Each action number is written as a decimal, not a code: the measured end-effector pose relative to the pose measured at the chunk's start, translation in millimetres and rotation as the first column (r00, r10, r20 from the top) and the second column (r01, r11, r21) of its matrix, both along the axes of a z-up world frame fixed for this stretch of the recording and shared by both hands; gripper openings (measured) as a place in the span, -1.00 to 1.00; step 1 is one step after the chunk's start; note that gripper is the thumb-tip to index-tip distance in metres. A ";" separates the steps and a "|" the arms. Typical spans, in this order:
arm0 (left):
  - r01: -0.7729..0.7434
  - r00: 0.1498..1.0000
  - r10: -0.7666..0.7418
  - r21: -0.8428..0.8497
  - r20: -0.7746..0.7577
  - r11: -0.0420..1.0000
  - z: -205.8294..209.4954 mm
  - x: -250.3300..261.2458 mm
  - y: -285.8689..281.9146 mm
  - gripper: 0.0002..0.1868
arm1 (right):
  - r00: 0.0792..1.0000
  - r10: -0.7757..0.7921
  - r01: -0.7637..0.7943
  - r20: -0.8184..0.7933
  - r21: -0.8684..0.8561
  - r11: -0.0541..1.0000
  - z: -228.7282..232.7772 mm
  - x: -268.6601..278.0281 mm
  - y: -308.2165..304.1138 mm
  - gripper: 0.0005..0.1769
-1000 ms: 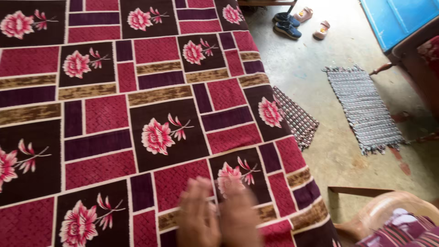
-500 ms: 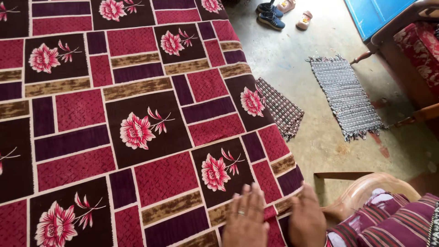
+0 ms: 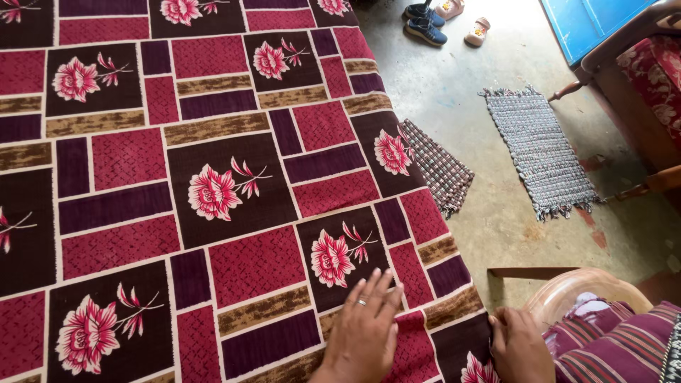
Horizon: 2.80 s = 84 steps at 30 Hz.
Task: The person smooths a floral-patterned bedspread on a wooden bed frame using both hands. They repeatedly press down and rub the fabric to remove wrinkles and ensure it lies flat against the mattress, moving systematically across the surface.
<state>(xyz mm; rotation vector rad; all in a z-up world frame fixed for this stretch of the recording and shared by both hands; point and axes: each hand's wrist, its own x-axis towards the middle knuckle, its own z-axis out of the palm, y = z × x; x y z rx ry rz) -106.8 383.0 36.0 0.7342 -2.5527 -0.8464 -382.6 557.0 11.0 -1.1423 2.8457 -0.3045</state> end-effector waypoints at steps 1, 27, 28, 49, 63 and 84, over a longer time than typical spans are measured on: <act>-0.017 1.000 0.017 0.005 -0.014 1.000 3.4 2.6 -3.7 -0.35 | 1.000 -0.029 0.029 0.011 0.024 0.999 0.6 2.6 1.2 -0.77; -0.310 0.933 0.340 -0.220 0.117 0.925 -26.7 33.4 27.7 -0.32 | 0.940 0.066 -0.149 -0.335 -0.229 0.962 -40.8 88.5 27.0 -0.07; -0.265 0.941 0.300 -0.213 0.154 0.941 -28.6 25.8 40.2 -0.30 | 0.919 0.082 -0.199 -0.386 -0.272 0.942 -31.7 92.6 20.7 -0.15; -0.789 0.606 0.794 -0.094 0.042 0.607 10.4 194.9 -90.8 -0.39 | 0.866 0.191 0.048 0.463 -0.457 0.888 35.0 220.3 -126.0 -0.39; -0.815 0.577 0.809 0.017 0.109 0.579 13.0 212.1 -101.5 -0.38 | 0.855 0.517 -0.518 -0.049 -0.142 0.843 45.8 171.8 -178.3 -0.09; -0.789 0.601 0.799 -0.138 0.028 0.598 1.9 191.6 -89.5 -0.40 | 0.618 0.786 -0.776 0.018 -0.144 0.614 31.5 259.6 -307.1 -0.34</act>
